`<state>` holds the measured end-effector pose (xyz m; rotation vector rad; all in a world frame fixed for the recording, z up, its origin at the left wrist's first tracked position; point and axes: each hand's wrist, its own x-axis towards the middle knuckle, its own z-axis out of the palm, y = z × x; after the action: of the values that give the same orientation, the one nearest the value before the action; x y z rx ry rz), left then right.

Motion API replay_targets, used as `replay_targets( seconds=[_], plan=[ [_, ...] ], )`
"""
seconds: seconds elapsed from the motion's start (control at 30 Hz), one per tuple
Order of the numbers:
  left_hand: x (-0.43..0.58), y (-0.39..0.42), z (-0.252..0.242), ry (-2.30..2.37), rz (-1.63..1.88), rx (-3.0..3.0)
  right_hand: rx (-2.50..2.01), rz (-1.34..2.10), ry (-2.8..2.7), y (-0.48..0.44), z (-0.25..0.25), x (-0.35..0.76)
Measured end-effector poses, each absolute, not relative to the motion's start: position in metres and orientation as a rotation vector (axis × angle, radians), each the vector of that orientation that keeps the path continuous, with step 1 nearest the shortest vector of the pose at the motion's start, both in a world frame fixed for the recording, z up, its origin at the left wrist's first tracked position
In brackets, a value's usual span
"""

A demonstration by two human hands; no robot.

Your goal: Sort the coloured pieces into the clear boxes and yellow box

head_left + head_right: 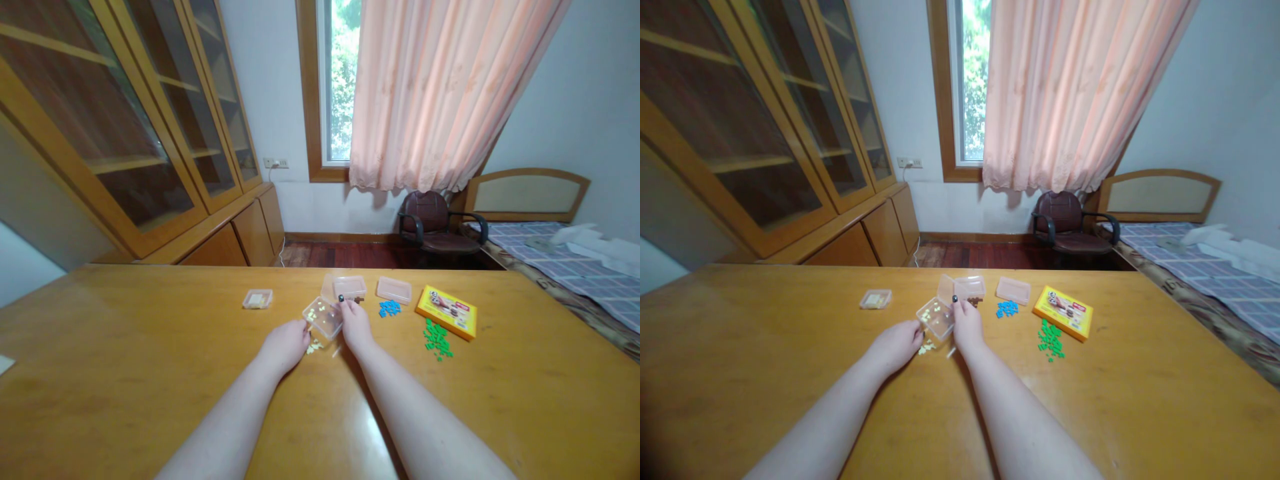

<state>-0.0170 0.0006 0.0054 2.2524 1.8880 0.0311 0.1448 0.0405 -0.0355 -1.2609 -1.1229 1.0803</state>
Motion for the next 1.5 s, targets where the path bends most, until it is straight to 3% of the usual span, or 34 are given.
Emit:
replay_targets(
  seconds=[1.0, 1.27, 1.37, 1.5],
  plan=[
    [-0.015, 0.002, 0.006, 1.910, 0.027, 2.252, -1.282, 1.090, -1.135, 0.036, -0.026, 0.146],
    [-0.030, 0.005, 0.029, 2.459, 0.365, 1.999, -1.310, 1.034, -1.194, 0.036, -0.024, 0.148],
    [-0.027, 0.000, 0.034, 2.239, 0.555, 2.155, -1.291, 1.038, -1.212, 0.035, -0.025, 0.146],
    [-0.016, -0.004, 0.029, 1.874, 0.514, 2.361, -1.285, 1.050, -1.214, 0.036, -0.029, 0.142]
  ],
)
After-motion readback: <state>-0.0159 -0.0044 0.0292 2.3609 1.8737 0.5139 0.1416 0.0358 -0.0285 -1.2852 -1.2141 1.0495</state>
